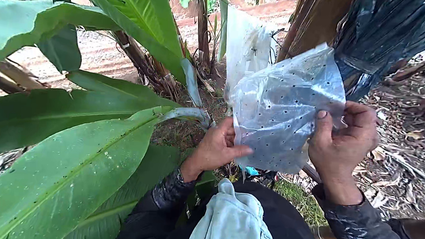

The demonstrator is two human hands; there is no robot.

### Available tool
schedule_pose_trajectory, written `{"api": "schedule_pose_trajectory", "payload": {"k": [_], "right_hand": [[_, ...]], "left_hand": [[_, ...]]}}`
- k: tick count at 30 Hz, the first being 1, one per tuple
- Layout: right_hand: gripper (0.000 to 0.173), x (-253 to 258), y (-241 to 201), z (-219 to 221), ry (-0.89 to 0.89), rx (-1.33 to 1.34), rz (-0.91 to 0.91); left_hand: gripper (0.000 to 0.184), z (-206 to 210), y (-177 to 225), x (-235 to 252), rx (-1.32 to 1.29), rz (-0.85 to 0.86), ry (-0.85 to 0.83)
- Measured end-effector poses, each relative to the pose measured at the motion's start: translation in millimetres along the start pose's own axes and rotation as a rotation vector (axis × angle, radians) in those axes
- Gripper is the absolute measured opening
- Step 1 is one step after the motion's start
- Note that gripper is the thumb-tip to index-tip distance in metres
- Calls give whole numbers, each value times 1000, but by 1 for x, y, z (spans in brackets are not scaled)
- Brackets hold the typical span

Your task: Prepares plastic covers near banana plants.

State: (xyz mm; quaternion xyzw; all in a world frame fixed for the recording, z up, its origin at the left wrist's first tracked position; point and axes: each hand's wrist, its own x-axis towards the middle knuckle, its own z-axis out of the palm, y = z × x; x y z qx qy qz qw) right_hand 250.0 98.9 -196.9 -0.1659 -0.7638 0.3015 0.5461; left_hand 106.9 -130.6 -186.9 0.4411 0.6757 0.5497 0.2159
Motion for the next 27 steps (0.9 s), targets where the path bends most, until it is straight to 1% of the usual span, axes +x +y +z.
{"api": "schedule_pose_trajectory", "payload": {"k": [1,2,3,5,6,9,10,12,13,14,16,19,22,23,25,26,27], "right_hand": [[28,-9,4,1,-22,-26,25],[27,-19,10,2,-47,-42,56],[24,-30,16,4,-68,-51,88],[21,-53,29,8,-98,-45,155],[20,-62,33,10,-99,-31,182],[18,-80,39,11,-102,16,212],[18,-86,40,10,-113,13,198],[19,-95,44,10,-143,-10,156],[19,-100,46,11,-158,-18,137],[19,-104,48,12,-157,-19,118],[17,-110,51,13,-125,21,95],[14,-109,49,15,-34,140,108],[13,-112,50,15,19,204,104],[14,-113,53,15,18,215,89],[14,-116,59,13,-17,225,48],[14,-119,63,12,-50,229,25],[15,-122,66,11,-84,235,10]], "left_hand": [[48,0,-15,1,94,-41,51],[37,-2,-33,3,127,-99,81],[30,-5,-53,4,80,-170,99],[22,-4,-90,-1,-125,-302,135],[20,-1,-102,-5,-195,-342,146],[18,7,-124,-18,-353,-392,111],[20,8,-128,-20,-388,-383,73],[28,9,-130,-16,-431,-347,-14],[30,12,-129,-11,-443,-335,-1],[27,16,-127,-6,-428,-335,52],[16,20,-126,4,-351,-329,165],[15,12,-125,7,-261,-224,157],[18,0,-118,5,-128,-75,103],[19,-6,-114,6,-101,-35,76],[30,-14,-104,8,-134,18,46],[31,-16,-98,9,-172,38,71],[27,-15,-95,10,-210,54,118]]}}
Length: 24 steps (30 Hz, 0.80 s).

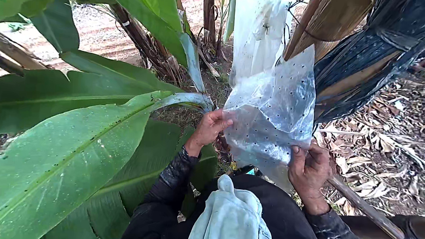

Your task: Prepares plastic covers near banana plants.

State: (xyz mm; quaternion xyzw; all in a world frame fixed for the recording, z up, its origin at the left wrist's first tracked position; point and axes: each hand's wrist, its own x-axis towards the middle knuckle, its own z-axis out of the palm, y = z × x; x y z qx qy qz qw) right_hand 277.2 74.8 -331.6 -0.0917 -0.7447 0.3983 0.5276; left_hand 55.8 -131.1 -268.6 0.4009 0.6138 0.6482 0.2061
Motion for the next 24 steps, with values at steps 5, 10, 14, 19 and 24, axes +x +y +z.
{"api": "schedule_pose_trajectory", "payload": {"k": [5,10,14,19,24], "right_hand": [[25,-3,2,-8,-295,-48,63],[53,13,-33,-6,-304,-146,126],[59,43,-59,0,-411,243,408],[29,71,-46,17,-472,572,680],[20,79,-33,23,-387,441,525]], "left_hand": [[10,-2,10,2,-28,134,214],[7,-7,28,-5,141,246,198],[10,-16,31,-13,53,315,-58],[10,-49,21,-22,149,270,-203],[27,-71,17,-33,92,111,-237]]}}
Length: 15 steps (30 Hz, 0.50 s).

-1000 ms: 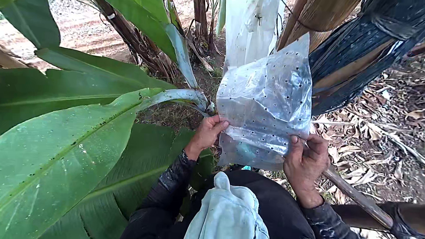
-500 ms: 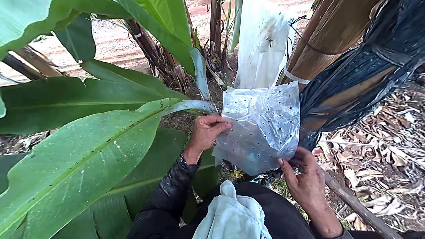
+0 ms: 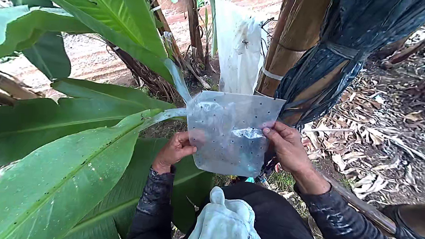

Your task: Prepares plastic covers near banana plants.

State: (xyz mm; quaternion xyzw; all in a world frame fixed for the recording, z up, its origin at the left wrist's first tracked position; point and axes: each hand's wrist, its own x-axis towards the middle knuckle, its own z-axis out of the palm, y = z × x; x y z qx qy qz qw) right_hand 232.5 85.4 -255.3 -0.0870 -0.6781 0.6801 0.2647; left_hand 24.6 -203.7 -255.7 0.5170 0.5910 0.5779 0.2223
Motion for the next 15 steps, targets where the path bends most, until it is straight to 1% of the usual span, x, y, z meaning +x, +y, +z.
{"api": "schedule_pose_trajectory", "payload": {"k": [2,5,7,10,13,15], "right_hand": [[21,-1,3,-1,-37,4,15],[21,-2,7,-1,-73,-42,44],[20,-2,8,-2,-84,-51,52],[19,3,0,-2,-81,14,36],[21,11,-10,-1,-1,-15,-53],[22,16,-13,-3,29,-40,-72]], "left_hand": [[39,7,4,2,-90,-39,66],[22,25,9,16,-57,-47,307],[16,32,11,24,-45,-42,385],[13,35,12,33,-51,-86,396],[15,38,13,39,-54,-140,373],[18,39,13,43,-59,-171,375]]}}
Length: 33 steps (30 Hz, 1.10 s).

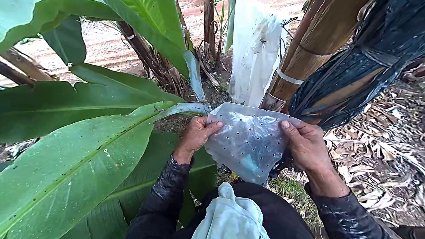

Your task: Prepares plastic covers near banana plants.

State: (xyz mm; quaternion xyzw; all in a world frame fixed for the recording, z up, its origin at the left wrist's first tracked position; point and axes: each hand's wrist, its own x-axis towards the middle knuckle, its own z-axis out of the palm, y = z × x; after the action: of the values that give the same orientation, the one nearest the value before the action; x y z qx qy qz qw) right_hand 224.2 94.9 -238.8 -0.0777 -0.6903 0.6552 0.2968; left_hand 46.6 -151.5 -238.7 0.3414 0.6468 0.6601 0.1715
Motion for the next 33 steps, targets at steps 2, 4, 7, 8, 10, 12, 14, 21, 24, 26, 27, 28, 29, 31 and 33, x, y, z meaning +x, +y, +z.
{"api": "schedule_pose_trajectory", "payload": {"k": [2,4,7,8,10,12,14,21,24,26,27,28,29,31,33], "right_hand": [[20,3,-2,-1,20,-8,0],[16,2,-1,0,49,-28,-27],[11,1,4,6,77,-29,-59],[10,0,5,8,95,-19,-51],[9,0,9,11,129,14,-31],[11,2,11,11,161,59,-31],[13,4,13,10,202,95,-27],[15,5,11,8,208,29,-83],[15,3,13,6,226,-3,-99],[17,2,16,3,229,-24,-103],[17,2,17,2,229,-46,-109],[17,2,17,0,227,-72,-113],[18,1,18,-1,225,-99,-118],[19,0,18,-3,222,-156,-147],[19,-1,18,-2,228,-212,-190]], "left_hand": [[20,1,2,2,4,-31,18],[18,3,4,2,10,-26,21],[13,5,8,1,47,75,0],[14,7,8,2,83,112,15],[10,11,7,4,161,160,64],[9,16,6,6,189,173,111],[14,21,5,9,192,187,151],[21,25,10,13,69,199,178],[36,33,13,14,-183,44,166],[34,33,12,14,-204,26,139],[28,32,10,14,-175,48,112],[23,29,9,14,-120,83,79],[17,27,8,13,-45,111,66],[10,24,6,12,54,153,71],[7,23,6,10,85,164,92]]}}
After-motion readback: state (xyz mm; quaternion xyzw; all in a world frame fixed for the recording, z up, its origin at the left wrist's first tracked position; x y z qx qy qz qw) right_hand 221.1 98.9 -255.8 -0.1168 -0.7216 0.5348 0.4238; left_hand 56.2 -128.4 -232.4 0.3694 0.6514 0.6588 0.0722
